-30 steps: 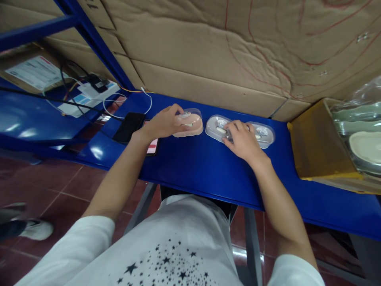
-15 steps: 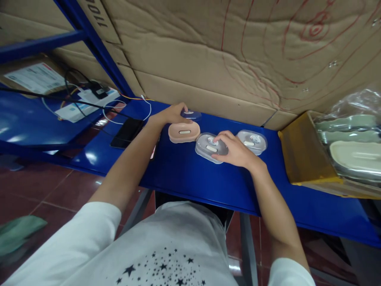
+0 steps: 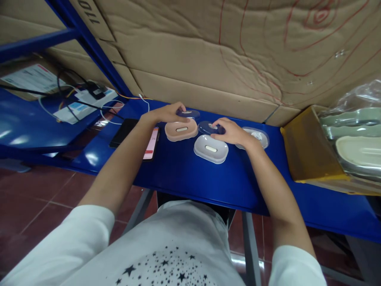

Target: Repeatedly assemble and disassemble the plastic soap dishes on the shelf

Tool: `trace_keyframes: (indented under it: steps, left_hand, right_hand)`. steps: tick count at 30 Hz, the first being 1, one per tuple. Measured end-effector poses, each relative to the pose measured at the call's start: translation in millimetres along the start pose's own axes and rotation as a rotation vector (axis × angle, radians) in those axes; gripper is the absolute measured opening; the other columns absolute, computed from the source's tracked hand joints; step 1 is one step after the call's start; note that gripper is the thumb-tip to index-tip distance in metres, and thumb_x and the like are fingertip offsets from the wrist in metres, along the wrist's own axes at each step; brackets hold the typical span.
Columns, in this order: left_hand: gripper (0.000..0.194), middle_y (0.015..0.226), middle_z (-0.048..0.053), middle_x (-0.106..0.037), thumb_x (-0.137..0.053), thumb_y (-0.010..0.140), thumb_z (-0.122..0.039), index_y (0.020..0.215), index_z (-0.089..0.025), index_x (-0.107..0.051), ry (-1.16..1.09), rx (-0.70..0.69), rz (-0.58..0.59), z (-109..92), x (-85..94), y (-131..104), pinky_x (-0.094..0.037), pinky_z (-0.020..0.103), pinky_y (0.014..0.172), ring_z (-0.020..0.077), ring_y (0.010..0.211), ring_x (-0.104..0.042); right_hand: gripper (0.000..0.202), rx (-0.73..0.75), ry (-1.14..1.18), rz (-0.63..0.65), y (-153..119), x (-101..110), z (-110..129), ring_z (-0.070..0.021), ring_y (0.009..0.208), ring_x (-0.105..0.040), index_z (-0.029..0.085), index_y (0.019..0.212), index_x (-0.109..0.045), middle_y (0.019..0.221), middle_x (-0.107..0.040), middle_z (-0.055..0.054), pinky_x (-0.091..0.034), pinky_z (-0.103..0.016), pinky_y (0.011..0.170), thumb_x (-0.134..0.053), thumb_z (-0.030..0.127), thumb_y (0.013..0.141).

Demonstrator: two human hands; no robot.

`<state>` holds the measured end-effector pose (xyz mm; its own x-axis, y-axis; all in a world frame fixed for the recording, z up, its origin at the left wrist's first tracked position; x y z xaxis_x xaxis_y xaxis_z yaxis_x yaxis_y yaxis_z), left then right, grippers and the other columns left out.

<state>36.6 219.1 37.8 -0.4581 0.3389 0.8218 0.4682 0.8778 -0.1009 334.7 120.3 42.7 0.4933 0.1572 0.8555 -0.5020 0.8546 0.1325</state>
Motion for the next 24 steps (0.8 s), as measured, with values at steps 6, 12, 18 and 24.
trace_keyframes:
  steps: [6, 12, 18, 24]
  left_hand:
    - [0.064, 0.127, 0.004, -0.073, -0.085, 0.072, -0.068, 0.12, -0.031, -0.065, -0.114, -0.028, 0.147, -1.4, -8.5, -13.6, -0.052, 0.035, 0.092, 0.0272, 0.115, -0.069]
    - [0.057, 0.125, 0.009, -0.072, -0.083, 0.081, -0.06, 0.122, -0.026, -0.064, 0.043, -0.003, -0.04, -8.6, -1.4, -5.4, -0.051, 0.04, 0.1, 0.0304, 0.118, -0.067]
    - [0.063, 0.138, 0.016, -0.062, -0.087, 0.08, -0.048, 0.13, -0.02, -0.061, 0.228, -0.018, -0.107, 2.6, -7.7, 2.9, -0.048, 0.046, 0.112, 0.0358, 0.129, -0.061]
    - [0.062, 0.144, 0.012, -0.059, -0.081, 0.085, -0.055, 0.135, -0.024, -0.061, 0.2, -0.12, 0.012, 1.2, -16.1, -12.7, -0.046, 0.049, 0.119, 0.0358, 0.14, -0.057]
  right_hand:
    - [0.048, 0.017, -0.044, 0.074, -1.8, 0.6, -8.5, -0.0359, 0.12, -0.07, 0.028, 0.131, -0.07, 0.134, -0.075, -0.01, -0.054, -0.057, 0.105, -0.071, 0.052, 0.089]
    - [0.049, 0.011, -0.028, 0.104, 9.5, 4.4, -17.8, -0.0362, 0.123, -0.068, 0.029, 0.132, -0.07, 0.135, -0.073, -0.01, -0.054, -0.058, 0.108, -0.074, 0.047, 0.086]
    - [0.049, 0.105, -0.034, 0.097, 9.5, -7.5, -20.6, -0.0362, 0.139, -0.062, 0.025, 0.134, -0.069, 0.144, -0.067, -0.014, -0.05, -0.058, 0.116, -0.072, 0.037, 0.087]
    - [0.049, 0.127, -0.158, 0.159, -16.9, -12.0, 7.1, -0.0387, 0.154, -0.05, 0.029, 0.147, -0.065, 0.165, -0.054, -0.016, -0.042, -0.065, 0.122, -0.068, 0.043, 0.1]
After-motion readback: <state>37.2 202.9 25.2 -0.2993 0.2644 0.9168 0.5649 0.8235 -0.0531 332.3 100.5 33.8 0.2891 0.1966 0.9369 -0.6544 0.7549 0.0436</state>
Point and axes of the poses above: each hand's wrist, its own y-axis towards the middle knuckle, its own x-axis out of the back of the hand, z = x × y, the point moved 3 cm from there along y, towards the middle knuckle
